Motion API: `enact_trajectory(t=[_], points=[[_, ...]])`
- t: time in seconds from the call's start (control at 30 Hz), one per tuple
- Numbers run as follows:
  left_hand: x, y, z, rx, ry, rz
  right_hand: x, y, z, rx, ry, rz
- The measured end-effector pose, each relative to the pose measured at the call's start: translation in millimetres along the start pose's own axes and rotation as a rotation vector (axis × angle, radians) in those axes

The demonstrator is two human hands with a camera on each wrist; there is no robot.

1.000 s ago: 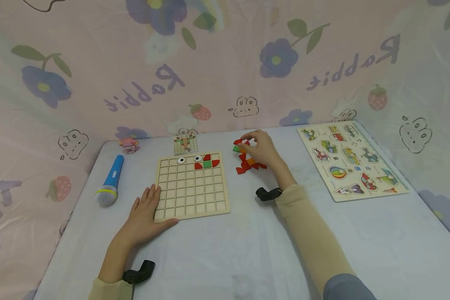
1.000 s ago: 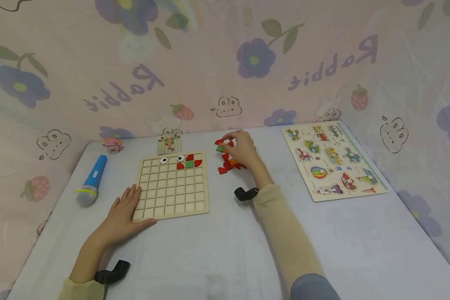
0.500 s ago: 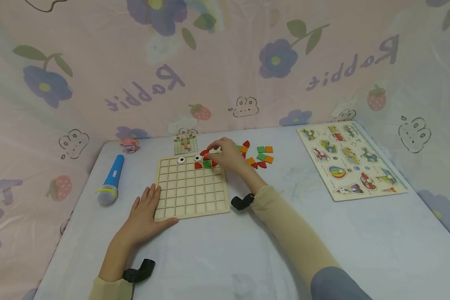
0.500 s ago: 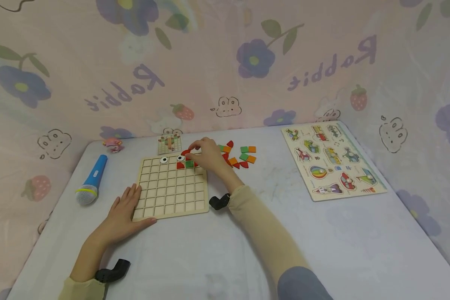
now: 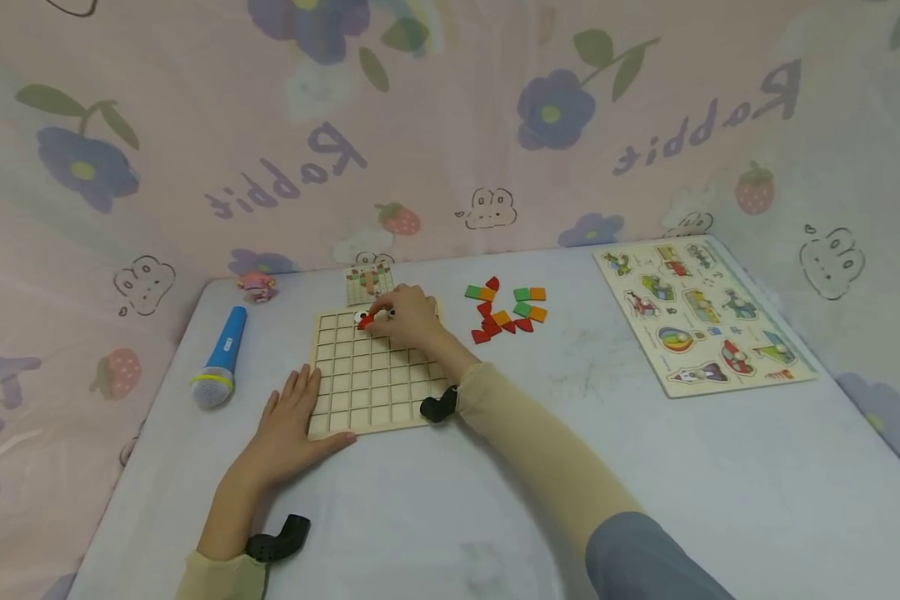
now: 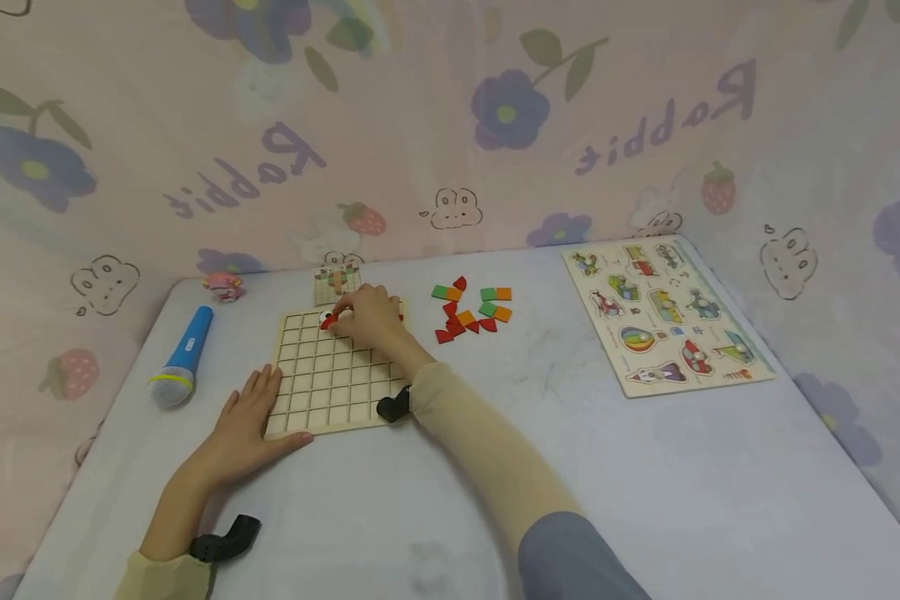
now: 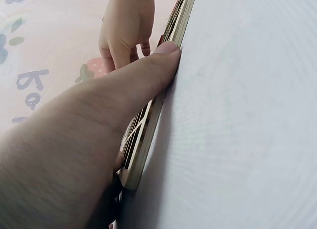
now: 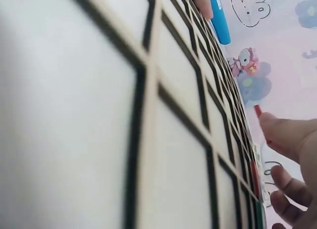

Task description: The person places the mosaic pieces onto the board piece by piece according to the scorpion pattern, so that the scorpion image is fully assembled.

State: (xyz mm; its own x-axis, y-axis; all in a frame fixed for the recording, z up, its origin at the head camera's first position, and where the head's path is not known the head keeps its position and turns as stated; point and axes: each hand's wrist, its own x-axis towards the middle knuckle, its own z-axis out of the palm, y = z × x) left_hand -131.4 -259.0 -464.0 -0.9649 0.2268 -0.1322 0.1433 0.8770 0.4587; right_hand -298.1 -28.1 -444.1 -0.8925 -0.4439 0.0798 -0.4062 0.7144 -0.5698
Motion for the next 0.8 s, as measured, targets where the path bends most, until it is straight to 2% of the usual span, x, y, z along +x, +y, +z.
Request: enact_trajectory(t=[0.3, 0.8], points=[[0.6, -0.6, 1.0, 0.016, 0.008, 0.005, 1.5, -1.7, 14.0, -0.019, 0.003, -0.002], [-0.4, 0.3, 0.4, 0.012, 0.012, 0.000, -1.2, -4.7, 14.2, -0.036, 0.006, 0.003]])
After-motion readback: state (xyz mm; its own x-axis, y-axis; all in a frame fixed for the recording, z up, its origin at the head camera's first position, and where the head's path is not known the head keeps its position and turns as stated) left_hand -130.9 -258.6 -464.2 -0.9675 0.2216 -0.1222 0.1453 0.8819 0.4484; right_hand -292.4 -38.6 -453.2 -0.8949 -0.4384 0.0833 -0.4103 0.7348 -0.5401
